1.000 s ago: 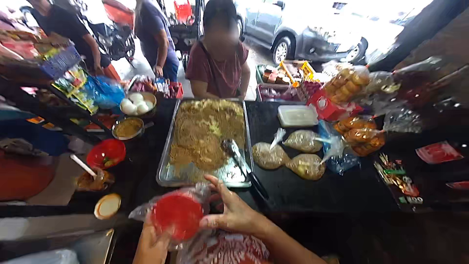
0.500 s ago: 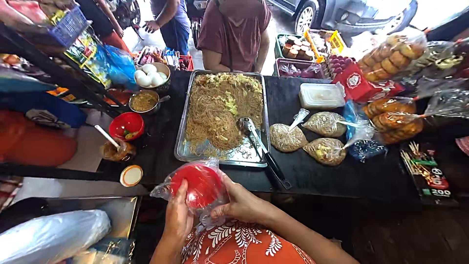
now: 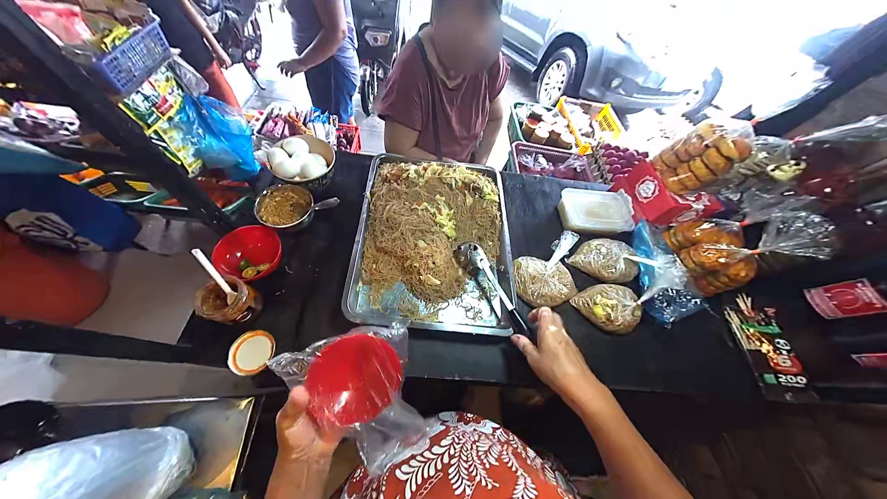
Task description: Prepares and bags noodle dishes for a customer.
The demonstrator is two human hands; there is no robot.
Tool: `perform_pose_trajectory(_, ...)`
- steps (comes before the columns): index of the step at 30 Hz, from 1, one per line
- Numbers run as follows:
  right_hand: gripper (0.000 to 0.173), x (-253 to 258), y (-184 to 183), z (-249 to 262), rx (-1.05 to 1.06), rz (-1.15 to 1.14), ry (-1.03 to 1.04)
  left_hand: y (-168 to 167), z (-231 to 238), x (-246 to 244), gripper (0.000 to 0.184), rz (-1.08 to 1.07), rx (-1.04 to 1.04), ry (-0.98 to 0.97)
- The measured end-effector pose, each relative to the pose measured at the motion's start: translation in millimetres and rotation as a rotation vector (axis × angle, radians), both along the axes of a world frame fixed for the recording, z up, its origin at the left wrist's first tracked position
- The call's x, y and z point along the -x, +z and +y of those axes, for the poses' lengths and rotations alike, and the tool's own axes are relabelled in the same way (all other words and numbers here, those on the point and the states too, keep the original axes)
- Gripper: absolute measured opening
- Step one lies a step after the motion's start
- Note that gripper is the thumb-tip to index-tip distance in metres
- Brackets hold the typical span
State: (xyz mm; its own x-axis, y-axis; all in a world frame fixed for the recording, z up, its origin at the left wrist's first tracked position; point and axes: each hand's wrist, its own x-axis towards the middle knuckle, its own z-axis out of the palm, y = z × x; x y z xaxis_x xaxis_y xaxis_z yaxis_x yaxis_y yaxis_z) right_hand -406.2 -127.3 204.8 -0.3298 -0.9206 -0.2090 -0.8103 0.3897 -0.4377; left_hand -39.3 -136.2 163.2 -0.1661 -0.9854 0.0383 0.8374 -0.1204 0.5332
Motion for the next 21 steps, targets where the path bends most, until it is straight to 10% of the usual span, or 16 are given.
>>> perform_pose_trajectory(7, 0.051, 1, 2, 15, 0.193, 0.064, -0.002, -14, 7, 8, 0.068, 0.156, -0.078, -0.166)
perform_pose_trajectory(21, 0.039, -24, -17, 20, 0.513, 0.252, 0.251, -14, 9, 18, 0.041, 0.159, -0.24, -0.131)
